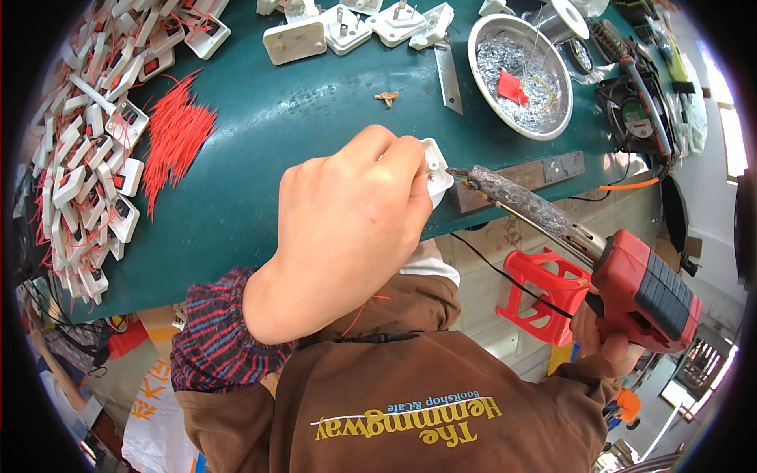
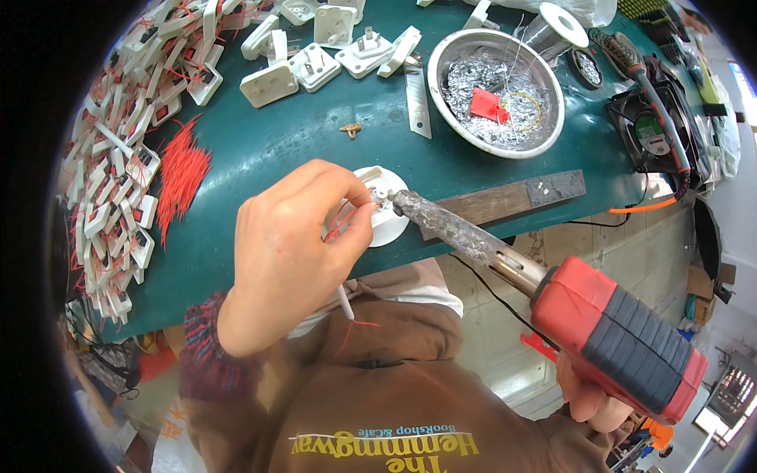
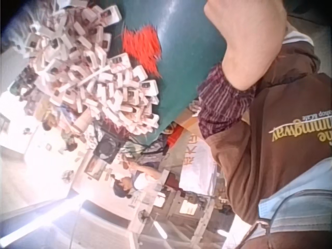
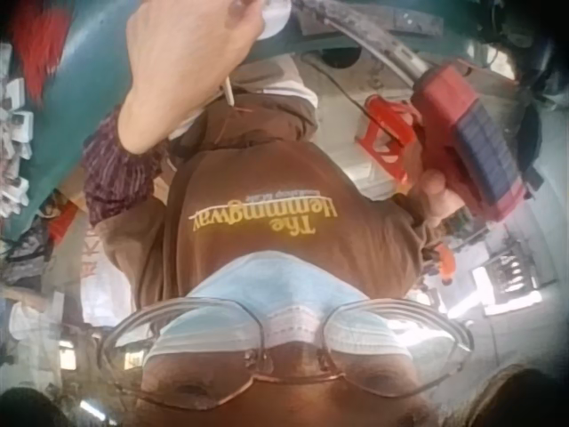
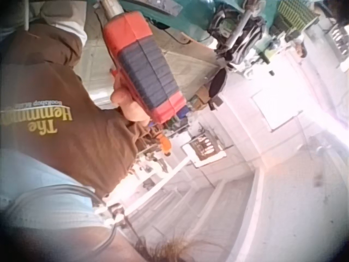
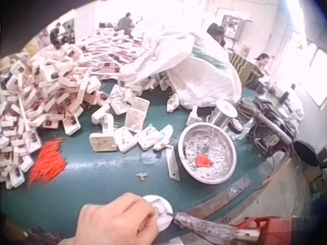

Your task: The person solders red wires onto small white plastic electrical component housings at a workbench using a soldering iron and solder wire.

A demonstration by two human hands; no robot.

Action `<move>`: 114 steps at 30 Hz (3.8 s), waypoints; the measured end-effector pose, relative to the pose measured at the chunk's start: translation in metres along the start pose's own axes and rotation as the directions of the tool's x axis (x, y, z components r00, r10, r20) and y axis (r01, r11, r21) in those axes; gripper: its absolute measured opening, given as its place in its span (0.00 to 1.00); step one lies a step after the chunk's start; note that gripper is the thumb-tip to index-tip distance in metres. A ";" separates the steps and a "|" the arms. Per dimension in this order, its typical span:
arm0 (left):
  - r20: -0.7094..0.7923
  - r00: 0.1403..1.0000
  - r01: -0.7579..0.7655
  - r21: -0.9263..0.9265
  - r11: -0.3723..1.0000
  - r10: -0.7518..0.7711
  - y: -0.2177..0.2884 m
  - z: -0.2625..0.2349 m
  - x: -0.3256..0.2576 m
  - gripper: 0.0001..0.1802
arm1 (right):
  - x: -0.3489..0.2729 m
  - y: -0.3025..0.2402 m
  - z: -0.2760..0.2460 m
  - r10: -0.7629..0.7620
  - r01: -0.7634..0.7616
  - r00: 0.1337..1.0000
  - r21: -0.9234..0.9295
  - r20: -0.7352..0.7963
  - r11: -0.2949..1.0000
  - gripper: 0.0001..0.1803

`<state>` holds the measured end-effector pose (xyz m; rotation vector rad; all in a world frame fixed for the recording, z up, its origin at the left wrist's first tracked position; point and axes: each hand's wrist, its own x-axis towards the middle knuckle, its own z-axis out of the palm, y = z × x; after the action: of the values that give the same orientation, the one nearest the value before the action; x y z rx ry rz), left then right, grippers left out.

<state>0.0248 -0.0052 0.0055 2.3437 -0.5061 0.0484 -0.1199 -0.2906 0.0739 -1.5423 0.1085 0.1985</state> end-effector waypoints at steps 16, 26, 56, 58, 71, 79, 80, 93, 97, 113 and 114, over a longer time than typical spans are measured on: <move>0.003 1.000 -0.018 -0.022 1.000 0.018 0.004 -0.001 0.003 0.03 | 0.051 0.002 0.041 -0.311 0.293 0.942 -0.145 -0.123 0.945 0.44; -0.027 0.999 -0.024 0.027 0.999 0.024 0.000 0.003 -0.001 0.03 | 0.133 -0.015 0.076 -0.578 0.471 0.815 -0.532 -0.043 0.704 0.20; 0.024 0.999 -0.034 -0.284 0.958 0.042 -0.004 -0.021 -0.016 0.13 | 0.242 0.005 0.137 -0.886 0.682 0.464 -0.635 -0.008 0.363 0.22; -0.025 0.999 -0.039 -0.282 0.959 0.033 -0.003 -0.031 -0.023 0.14 | 0.244 0.008 0.141 -0.862 0.703 0.503 -0.550 -0.063 0.451 0.20; -0.464 0.524 0.710 -0.225 0.667 -0.714 -0.077 -0.160 -0.279 0.12 | 0.263 0.045 0.194 -0.796 0.522 0.561 -0.843 0.227 0.128 0.45; -0.549 0.211 0.951 -0.076 0.300 -0.809 -0.239 -0.102 -0.425 0.22 | 0.268 0.047 0.174 -0.778 0.398 0.589 -0.916 0.216 0.046 0.40; -0.513 0.190 0.966 -0.057 0.254 -0.837 -0.237 -0.098 -0.418 0.23 | 0.269 0.051 0.175 -0.793 0.431 0.556 -0.902 0.249 0.020 0.39; -0.627 0.312 0.757 -0.290 0.586 -0.713 -0.151 -0.114 -0.276 0.14 | 0.182 0.038 0.157 -0.877 0.624 0.468 -0.745 0.112 0.238 0.43; -0.536 0.673 0.154 -0.572 0.806 -0.510 -0.049 -0.070 -0.166 0.08 | 0.158 0.052 0.158 -0.911 0.643 0.408 -0.725 0.054 0.245 0.32; 0.058 0.996 0.091 -0.403 0.911 -0.074 -0.007 -0.016 0.000 0.06 | 0.103 0.062 0.123 -0.557 0.454 0.776 -0.351 -0.295 0.819 0.09; 0.064 0.998 0.046 -0.354 0.934 -0.024 -0.008 -0.013 0.002 0.06 | 0.103 0.062 0.122 -0.548 0.509 0.755 -0.206 -0.359 0.836 0.06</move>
<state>0.0315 0.0080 0.0100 2.0015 -0.4589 -0.1205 -0.0376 -0.1614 -0.0039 -1.6305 -0.0189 -0.5874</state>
